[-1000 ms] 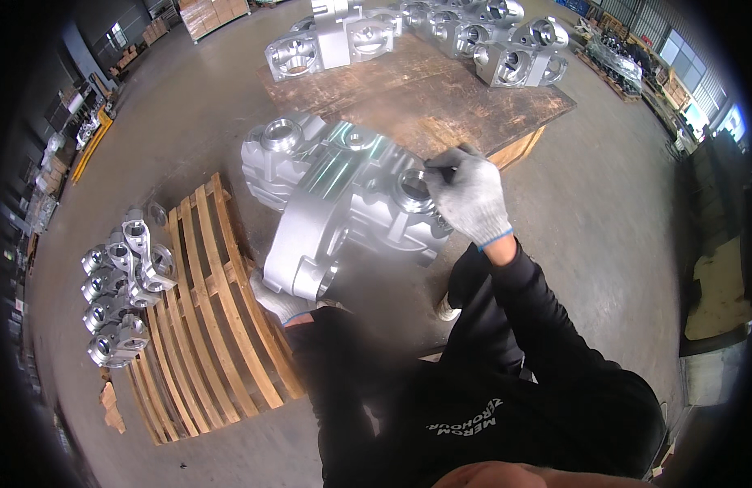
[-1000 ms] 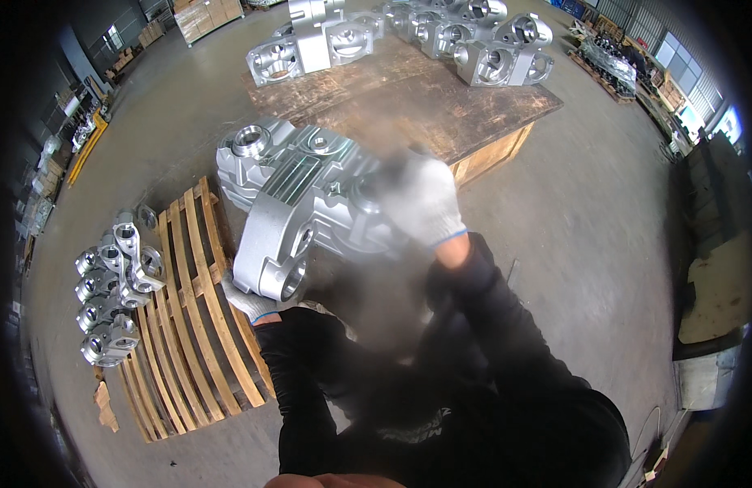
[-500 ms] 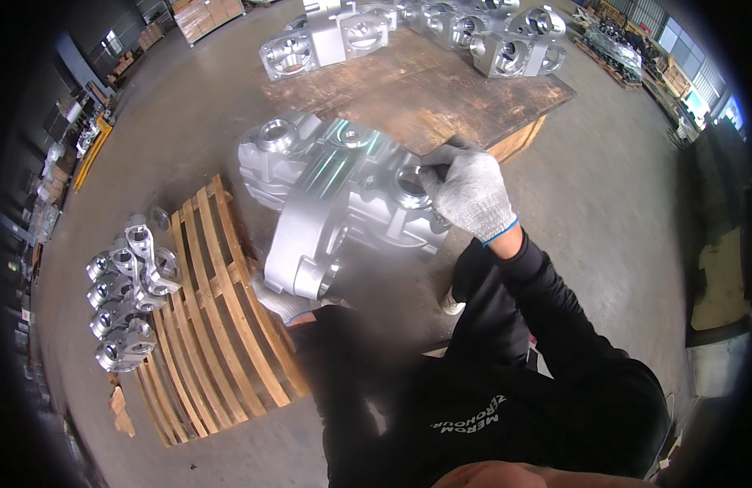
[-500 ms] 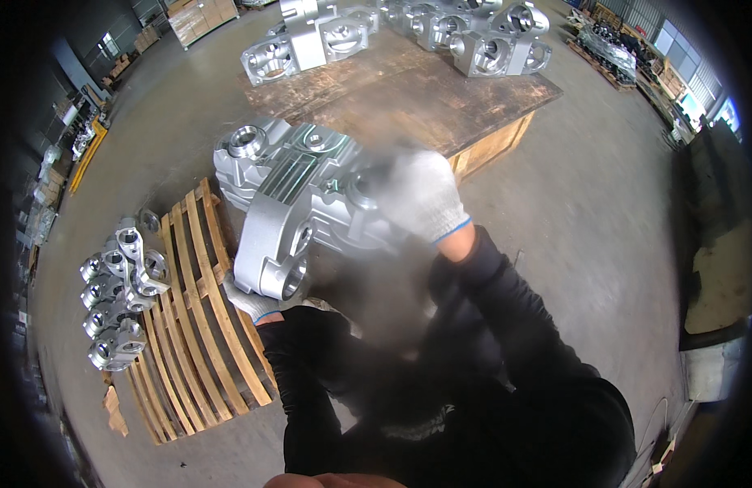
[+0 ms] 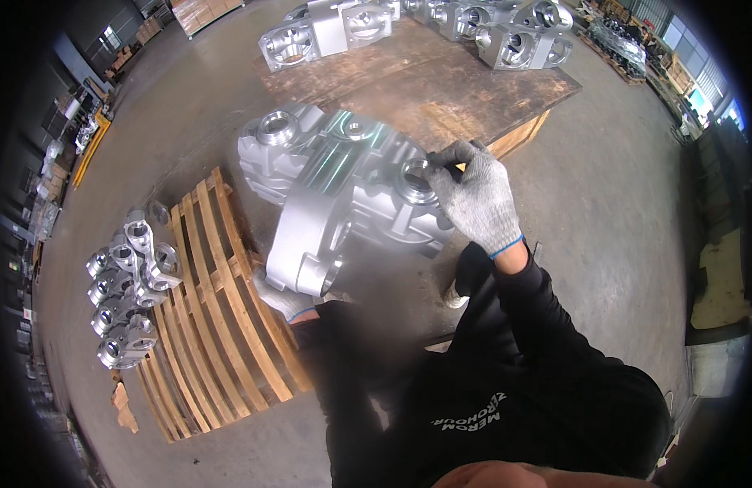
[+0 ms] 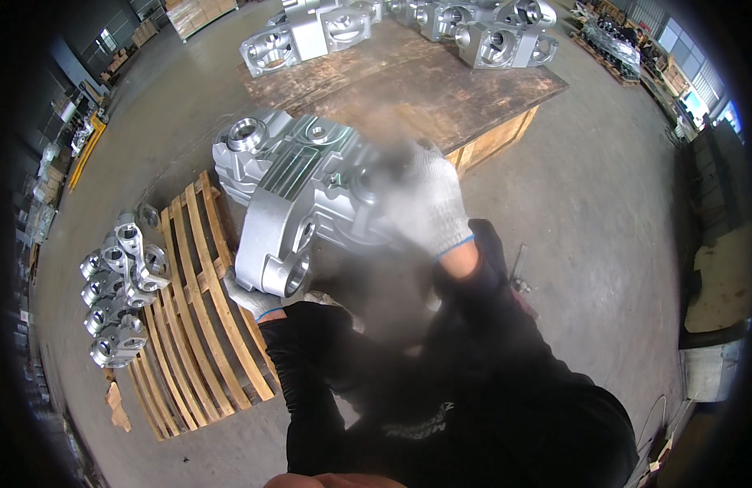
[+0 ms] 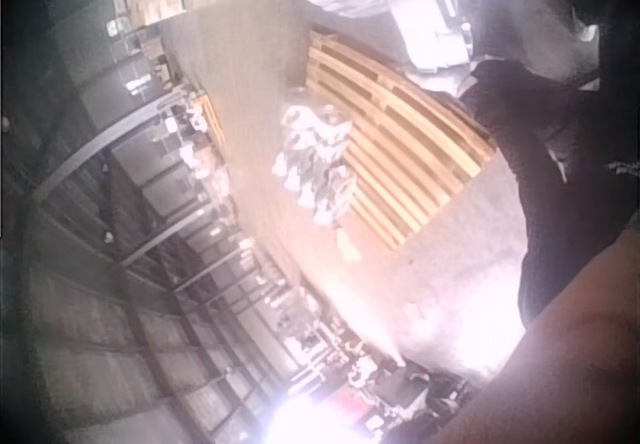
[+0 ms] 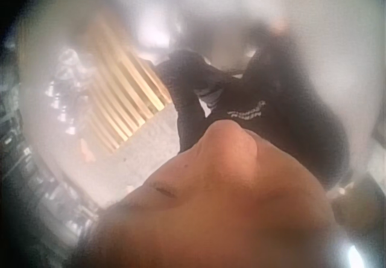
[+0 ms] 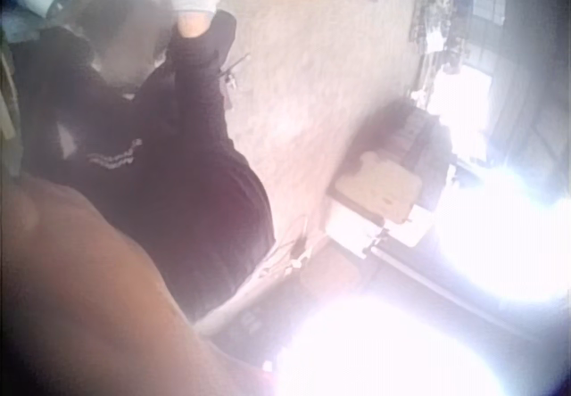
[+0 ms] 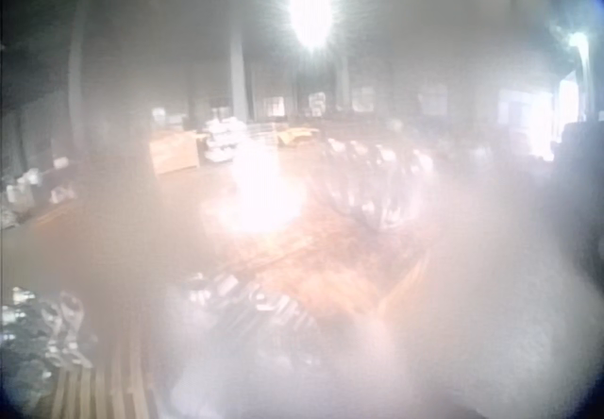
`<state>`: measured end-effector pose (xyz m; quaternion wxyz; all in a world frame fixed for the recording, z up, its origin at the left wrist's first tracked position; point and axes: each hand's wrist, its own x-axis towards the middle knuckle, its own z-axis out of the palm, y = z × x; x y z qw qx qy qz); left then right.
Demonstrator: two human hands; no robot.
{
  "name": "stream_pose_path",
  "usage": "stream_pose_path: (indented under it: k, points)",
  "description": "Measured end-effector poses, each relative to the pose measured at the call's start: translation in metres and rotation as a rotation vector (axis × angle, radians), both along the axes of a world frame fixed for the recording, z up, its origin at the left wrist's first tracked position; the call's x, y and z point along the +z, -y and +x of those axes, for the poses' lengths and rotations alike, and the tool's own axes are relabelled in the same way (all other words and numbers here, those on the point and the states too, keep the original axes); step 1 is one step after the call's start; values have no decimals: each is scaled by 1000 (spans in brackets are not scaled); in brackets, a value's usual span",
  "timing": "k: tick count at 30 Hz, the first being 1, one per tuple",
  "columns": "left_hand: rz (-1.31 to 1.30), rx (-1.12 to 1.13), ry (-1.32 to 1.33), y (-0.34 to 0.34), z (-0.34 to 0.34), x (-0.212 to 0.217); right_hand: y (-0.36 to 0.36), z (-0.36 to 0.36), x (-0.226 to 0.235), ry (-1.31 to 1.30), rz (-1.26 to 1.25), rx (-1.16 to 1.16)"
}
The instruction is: The person kneels on the floor and uses a deburring tool to scrape and smooth the edges of a large aluminum casting. They rotate the part to access different sides and continue scraping along the edges and inner surfaces.
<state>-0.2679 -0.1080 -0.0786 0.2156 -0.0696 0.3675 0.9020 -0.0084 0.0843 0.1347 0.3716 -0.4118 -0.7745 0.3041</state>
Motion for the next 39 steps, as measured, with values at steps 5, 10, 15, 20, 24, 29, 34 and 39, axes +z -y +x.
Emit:
stream_pose_path:
  k: [5, 10, 15, 20, 24, 29, 34, 39]
  points:
    - [9, 12, -11, -1, 3, 1, -13, -14, -3, 133, 431, 61]
    - [34, 19, -18, 0, 2, 1, -24, -17, -4, 87, -1, 2]
    - [9, -10, -11, 0, 0, 0, -44, -3, 7, 223, 153, 168]
    - [6, -22, -6, 2, 1, -4, -44, 29, 0, 69, 157, 318]
    - [22, -62, -44, 4, -3, -7, -50, 48, -1, 167, 166, 391]
    - [13, -15, 77, 3, -1, -5, -52, 49, 2, 107, 118, 379]
    - [-20, -27, -68, 1, 3, 0, -31, 51, -9, 73, 76, 203]
    - [-12, -29, -18, -1, 5, 4, -29, 50, -22, -108, -70, 104]
